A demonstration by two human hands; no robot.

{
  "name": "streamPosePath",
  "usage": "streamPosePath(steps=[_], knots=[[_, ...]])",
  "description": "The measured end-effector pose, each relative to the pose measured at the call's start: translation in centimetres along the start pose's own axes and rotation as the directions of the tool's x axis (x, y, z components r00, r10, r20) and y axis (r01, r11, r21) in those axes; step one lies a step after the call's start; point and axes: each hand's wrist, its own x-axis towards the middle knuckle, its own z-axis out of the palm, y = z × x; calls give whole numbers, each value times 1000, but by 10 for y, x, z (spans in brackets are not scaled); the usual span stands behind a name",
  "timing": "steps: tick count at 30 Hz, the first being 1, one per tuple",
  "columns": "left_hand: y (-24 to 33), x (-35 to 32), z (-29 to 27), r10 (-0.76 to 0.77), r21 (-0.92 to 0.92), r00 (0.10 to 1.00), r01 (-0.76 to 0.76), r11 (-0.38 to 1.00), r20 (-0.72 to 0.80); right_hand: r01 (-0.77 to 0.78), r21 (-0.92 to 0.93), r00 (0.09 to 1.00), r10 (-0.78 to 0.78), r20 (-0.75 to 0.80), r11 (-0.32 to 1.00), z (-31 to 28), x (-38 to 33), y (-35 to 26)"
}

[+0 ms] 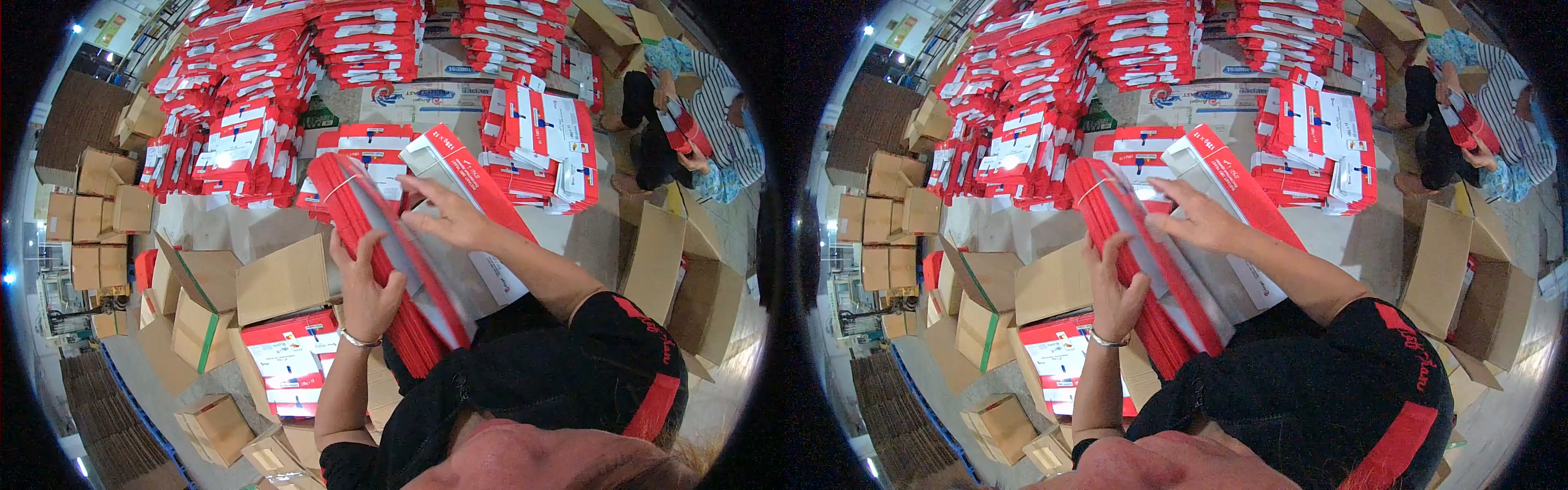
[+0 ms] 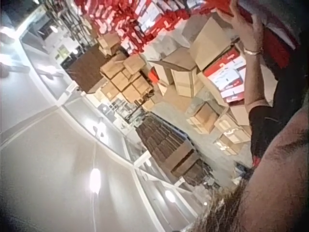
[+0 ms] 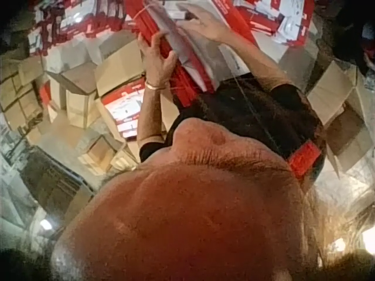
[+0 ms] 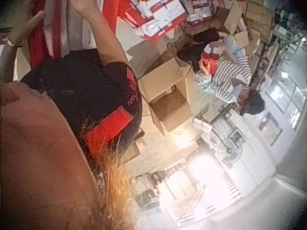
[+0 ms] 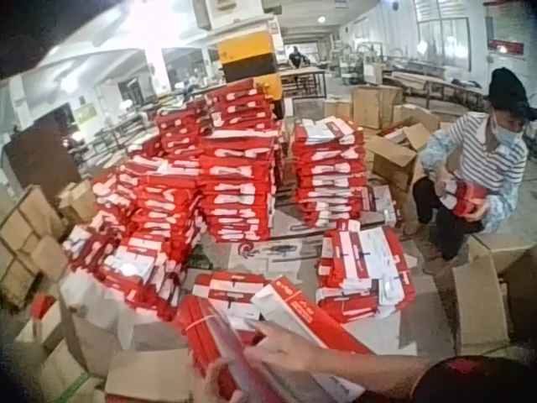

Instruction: Organizing and packing red and white paper packets into cardboard boxes while sitting on the floor.

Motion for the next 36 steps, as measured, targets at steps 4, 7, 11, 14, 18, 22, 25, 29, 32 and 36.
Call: streamPosePath(steps=[4,7,11,14,18,22,25,29,32,36], knots=[[-15,-7,-18,-64,105,997,58,993,51,-102,-450,935,-69,-349,887,-42,-8,46],[-46,-12,-33,-87,169,984,60,984,158,-371,-343,886,219,-408,863,-70,-22,89],[-64,-19,-57,-118,27,986,116,993,115,-509,77,848,515,-129,857,-88,-41,112],[-34,-5,-61,111,429,955,19,903,-275,-484,278,853,518,-62,830,-95,-46,89],[-10,8,-18,-132,-316,938,238,918,321,-322,382,941,337,31,866,-81,-36,39],[-3,13,27,-29,-527,920,249,813,391,-45,191,998,38,40,981,-52,-13,14],[-2,23,38,-67,-594,929,287,751,364,31,175,1000,-31,0,984,-37,-14,-11],[21,31,33,-184,-653,900,415,634,394,-5,224,1000,5,1,975,-29,-12,-10],[15,30,33,-180,-606,916,375,702,358,49,277,999,-47,-11,960,-24,-9,-15],[18,29,32,-245,-613,922,384,691,300,10,273,1000,-15,18,962,-21,-8,-24]])
